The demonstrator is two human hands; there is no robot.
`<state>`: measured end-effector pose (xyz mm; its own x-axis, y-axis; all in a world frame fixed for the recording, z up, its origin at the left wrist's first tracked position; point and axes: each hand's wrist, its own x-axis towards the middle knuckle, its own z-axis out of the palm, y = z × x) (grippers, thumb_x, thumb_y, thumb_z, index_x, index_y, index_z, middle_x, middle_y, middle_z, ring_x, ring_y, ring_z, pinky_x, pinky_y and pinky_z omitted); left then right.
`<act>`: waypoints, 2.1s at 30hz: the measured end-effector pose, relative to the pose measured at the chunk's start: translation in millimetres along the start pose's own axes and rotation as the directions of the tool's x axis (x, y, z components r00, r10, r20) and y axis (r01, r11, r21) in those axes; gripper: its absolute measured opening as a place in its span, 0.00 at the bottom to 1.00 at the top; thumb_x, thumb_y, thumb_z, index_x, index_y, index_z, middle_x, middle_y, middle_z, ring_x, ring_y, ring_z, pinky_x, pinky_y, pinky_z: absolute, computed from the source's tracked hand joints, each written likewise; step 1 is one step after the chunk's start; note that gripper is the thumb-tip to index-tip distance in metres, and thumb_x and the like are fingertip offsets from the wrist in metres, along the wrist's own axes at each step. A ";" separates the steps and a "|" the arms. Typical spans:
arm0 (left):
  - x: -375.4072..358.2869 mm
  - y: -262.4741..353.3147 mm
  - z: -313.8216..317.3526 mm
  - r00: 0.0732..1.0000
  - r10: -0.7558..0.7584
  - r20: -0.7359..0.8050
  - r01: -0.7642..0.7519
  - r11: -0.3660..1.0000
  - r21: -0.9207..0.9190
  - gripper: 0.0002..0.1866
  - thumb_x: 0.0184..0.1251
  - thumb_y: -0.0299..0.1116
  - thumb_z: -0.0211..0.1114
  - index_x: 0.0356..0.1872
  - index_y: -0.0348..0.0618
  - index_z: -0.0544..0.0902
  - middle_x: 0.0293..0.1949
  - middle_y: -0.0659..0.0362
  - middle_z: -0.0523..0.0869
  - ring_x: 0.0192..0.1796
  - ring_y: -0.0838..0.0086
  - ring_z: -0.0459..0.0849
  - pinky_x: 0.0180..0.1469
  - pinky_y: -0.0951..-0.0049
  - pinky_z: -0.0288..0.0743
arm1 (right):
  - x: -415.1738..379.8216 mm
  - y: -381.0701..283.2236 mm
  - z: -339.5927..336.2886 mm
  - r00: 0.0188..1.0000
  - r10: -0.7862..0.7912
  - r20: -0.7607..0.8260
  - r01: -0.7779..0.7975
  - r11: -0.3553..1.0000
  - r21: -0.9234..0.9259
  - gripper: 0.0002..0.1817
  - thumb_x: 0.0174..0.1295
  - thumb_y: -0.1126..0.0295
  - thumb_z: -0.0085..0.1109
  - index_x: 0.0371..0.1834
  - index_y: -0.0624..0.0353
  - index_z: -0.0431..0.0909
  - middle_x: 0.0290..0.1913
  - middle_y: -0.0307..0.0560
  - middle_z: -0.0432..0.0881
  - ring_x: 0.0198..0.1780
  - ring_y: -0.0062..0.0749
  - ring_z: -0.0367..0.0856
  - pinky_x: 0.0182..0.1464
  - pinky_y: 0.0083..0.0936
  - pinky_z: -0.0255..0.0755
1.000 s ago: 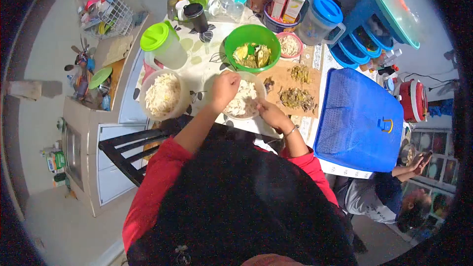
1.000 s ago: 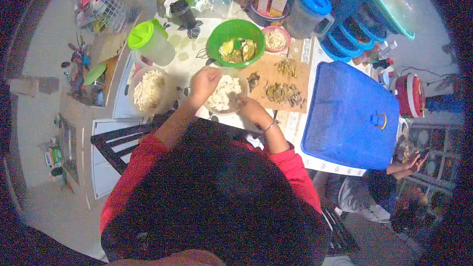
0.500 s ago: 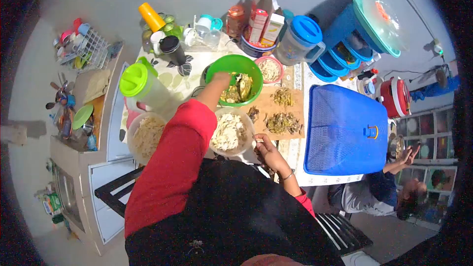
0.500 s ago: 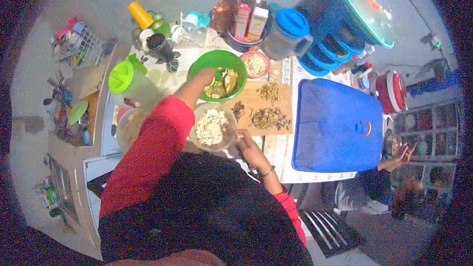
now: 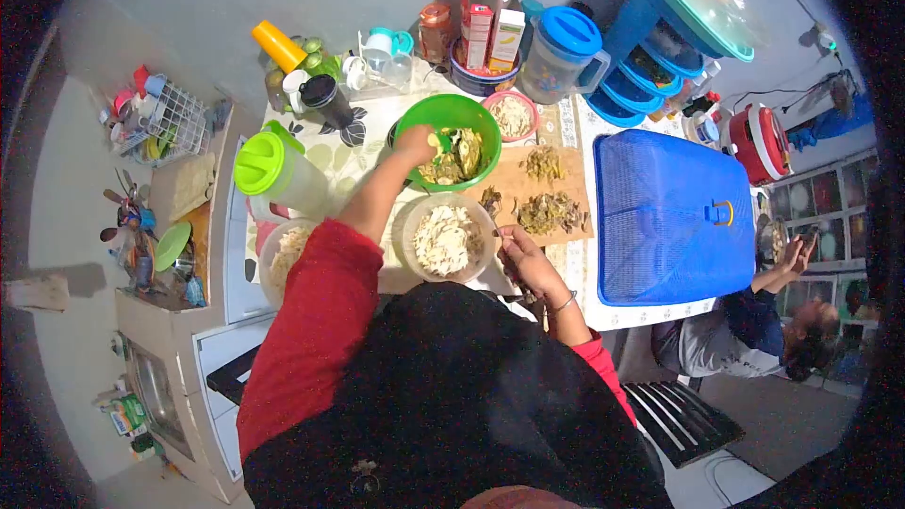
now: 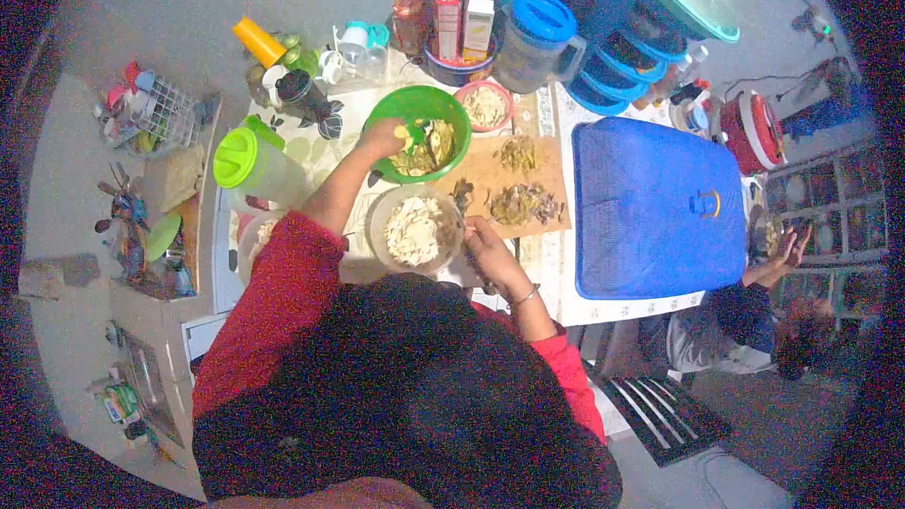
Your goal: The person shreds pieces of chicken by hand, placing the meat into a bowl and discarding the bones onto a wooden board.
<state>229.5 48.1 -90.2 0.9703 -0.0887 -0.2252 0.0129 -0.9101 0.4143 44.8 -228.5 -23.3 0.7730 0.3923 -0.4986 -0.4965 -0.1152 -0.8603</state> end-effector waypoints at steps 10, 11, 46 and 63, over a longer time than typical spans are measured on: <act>-164.2 52.7 -1.5 0.966 0.008 0.258 0.248 -0.309 -0.918 0.21 0.64 0.33 0.62 0.57 0.42 0.69 0.52 0.58 0.76 0.55 0.67 0.77 0.52 0.64 0.76 | 17.3 -41.4 30.0 0.947 -0.183 0.264 0.141 0.975 0.169 0.22 0.71 0.64 0.39 0.68 0.45 0.53 0.30 0.38 0.69 0.20 0.19 0.65 0.20 0.14 0.63; -173.8 54.4 3.1 0.972 -0.018 0.235 0.222 -0.268 -0.938 0.22 0.64 0.33 0.63 0.57 0.42 0.69 0.52 0.58 0.76 0.55 0.67 0.76 0.52 0.64 0.76 | 19.6 -38.3 33.2 0.935 -0.155 0.320 0.096 0.977 0.192 0.20 0.71 0.65 0.39 0.66 0.44 0.55 0.30 0.39 0.69 0.19 0.18 0.65 0.19 0.14 0.62; -237.6 65.7 34.3 0.939 -0.308 0.150 0.066 -0.269 -0.961 0.13 0.57 0.25 0.62 0.44 0.33 0.77 0.36 0.56 0.83 0.36 0.73 0.83 0.40 0.74 0.78 | -6.0 -26.8 53.7 0.900 0.066 0.430 -0.046 0.997 -0.056 0.19 0.71 0.67 0.39 0.64 0.40 0.59 0.22 0.33 0.68 0.17 0.15 0.62 0.16 0.14 0.58; -227.1 54.3 45.6 0.926 -0.370 0.071 -0.031 -0.263 -0.964 0.15 0.53 0.21 0.63 0.43 0.31 0.76 0.37 0.53 0.82 0.36 0.71 0.83 0.39 0.73 0.78 | 25.1 -2.1 53.6 0.950 0.057 0.307 -0.036 0.997 -0.073 0.17 0.71 0.68 0.40 0.62 0.43 0.59 0.20 0.33 0.67 0.14 0.16 0.60 0.14 0.15 0.56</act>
<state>-1.1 0.4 -56.7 0.8765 0.2260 -0.4250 0.1996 0.6328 0.7482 44.0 -169.5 -28.4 0.5843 0.6465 -0.4905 -0.4941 -0.1959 -0.8470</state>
